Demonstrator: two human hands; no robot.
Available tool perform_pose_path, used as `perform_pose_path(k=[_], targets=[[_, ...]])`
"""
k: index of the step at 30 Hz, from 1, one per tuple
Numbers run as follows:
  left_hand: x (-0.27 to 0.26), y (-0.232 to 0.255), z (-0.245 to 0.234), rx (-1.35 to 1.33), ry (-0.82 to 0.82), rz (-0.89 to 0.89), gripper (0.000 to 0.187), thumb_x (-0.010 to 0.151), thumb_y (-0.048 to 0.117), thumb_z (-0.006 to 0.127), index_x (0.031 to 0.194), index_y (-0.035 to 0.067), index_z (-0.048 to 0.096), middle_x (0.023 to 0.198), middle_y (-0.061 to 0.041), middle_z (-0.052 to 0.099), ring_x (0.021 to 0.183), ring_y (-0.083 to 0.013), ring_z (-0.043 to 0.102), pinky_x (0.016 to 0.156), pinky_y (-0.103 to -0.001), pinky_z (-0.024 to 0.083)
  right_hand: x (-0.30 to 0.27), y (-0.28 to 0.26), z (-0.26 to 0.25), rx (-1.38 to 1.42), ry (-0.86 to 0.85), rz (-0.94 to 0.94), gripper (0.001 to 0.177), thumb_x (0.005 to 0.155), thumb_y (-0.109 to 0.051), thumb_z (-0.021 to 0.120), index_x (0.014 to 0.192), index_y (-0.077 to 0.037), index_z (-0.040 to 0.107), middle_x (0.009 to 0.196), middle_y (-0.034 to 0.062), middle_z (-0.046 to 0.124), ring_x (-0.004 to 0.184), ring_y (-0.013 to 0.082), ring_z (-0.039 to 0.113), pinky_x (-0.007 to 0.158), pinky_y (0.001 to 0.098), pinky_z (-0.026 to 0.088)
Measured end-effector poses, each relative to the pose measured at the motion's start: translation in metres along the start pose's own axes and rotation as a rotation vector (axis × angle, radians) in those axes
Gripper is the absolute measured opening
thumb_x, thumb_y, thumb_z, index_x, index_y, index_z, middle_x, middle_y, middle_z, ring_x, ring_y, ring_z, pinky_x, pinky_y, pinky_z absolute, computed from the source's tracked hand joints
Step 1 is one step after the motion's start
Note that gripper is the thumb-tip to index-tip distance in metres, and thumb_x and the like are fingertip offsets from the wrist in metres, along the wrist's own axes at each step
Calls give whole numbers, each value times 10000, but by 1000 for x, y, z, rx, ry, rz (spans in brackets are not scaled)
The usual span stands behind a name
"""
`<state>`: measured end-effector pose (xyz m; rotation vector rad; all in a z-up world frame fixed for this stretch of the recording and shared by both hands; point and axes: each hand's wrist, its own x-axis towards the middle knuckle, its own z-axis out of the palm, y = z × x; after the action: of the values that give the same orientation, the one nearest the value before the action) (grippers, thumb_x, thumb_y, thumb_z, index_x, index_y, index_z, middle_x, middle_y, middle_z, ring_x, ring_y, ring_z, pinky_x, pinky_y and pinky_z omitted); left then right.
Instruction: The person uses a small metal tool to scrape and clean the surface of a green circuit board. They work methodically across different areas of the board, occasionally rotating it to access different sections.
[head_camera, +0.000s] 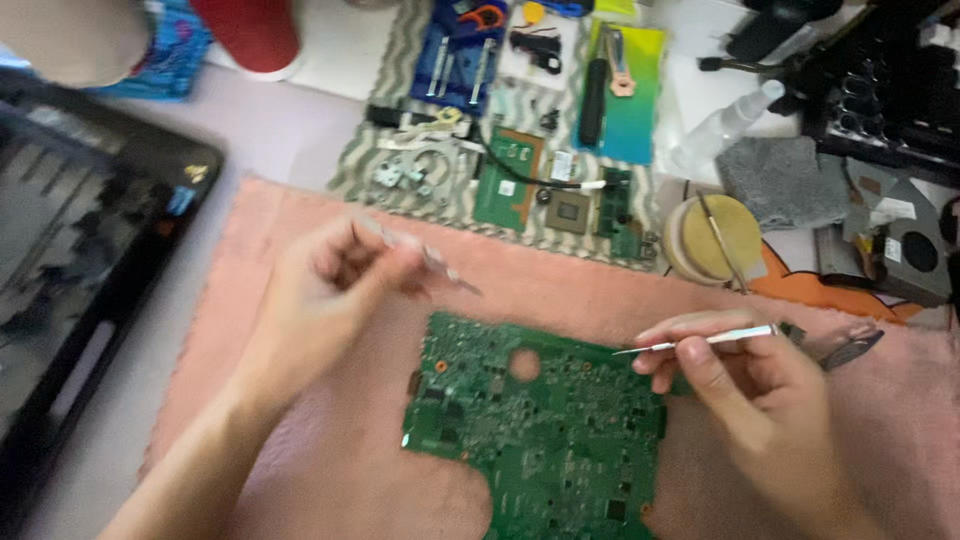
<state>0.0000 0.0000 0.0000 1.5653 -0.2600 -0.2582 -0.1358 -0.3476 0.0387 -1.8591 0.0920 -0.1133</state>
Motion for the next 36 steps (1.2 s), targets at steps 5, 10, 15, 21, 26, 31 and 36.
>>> perform_pose_path(k=[5, 10, 15, 21, 26, 31, 36], targets=[[-13, 46, 48, -145, -242, 10, 107, 1081, 120, 752, 998, 52, 748, 1069, -138, 925, 981, -164, 884, 894, -275, 724, -6, 2, 7, 40, 78, 12, 103, 1099, -37, 658, 1141, 35, 718, 1120, 230, 908, 903, 290, 924, 815, 337, 760], [-10, 46, 65, 50, -334, 15, 164, 1019, 131, 838, 928, 122, 701, 1087, -83, 929, 990, -126, 890, 841, -260, 709, -12, 11, 22, 7, 135, -23, 150, 1022, 21, 738, 1072, -37, 609, 1057, 237, 907, 835, 277, 954, 794, 292, 784], [-9, 34, 66, 149, -365, 53, 213, 1031, 152, 820, 887, 138, 665, 1084, -81, 933, 958, -120, 904, 811, -252, 710, -14, 18, 37, 153, 78, -14, 164, 1008, 52, 741, 1066, -40, 618, 1121, 268, 907, 876, 252, 922, 835, 310, 762], [-10, 27, 68, 196, -352, 64, 187, 1027, 169, 824, 932, 151, 664, 1096, -78, 936, 1020, -163, 952, 821, -276, 737, -18, 33, 45, 120, 159, -11, 138, 1014, 32, 728, 1076, -42, 630, 1150, 280, 861, 808, 247, 904, 737, 313, 779], [-11, 22, 70, 188, -326, 97, 199, 1007, 142, 833, 921, 139, 654, 1059, -82, 939, 1013, -180, 985, 814, -268, 753, -20, 30, 45, 123, 177, 41, 175, 978, 24, 756, 1052, -35, 609, 1091, 287, 882, 793, 245, 929, 717, 296, 799], [-11, 24, 81, 234, -229, 6, 222, 977, 165, 853, 866, 147, 662, 1024, -75, 965, 930, -132, 984, 730, -227, 785, -19, 31, 42, 30, 170, -21, 206, 943, -23, 797, 1076, -56, 643, 1042, 227, 887, 800, 211, 967, 701, 274, 853], [-11, 16, 81, 242, -259, 49, 184, 963, 193, 872, 902, 133, 709, 1002, -78, 958, 900, -139, 987, 794, -240, 775, -8, 20, 42, -222, 93, 28, 93, 901, -123, 837, 944, -111, 755, 983, 121, 961, 885, 131, 996, 730, 181, 768]])
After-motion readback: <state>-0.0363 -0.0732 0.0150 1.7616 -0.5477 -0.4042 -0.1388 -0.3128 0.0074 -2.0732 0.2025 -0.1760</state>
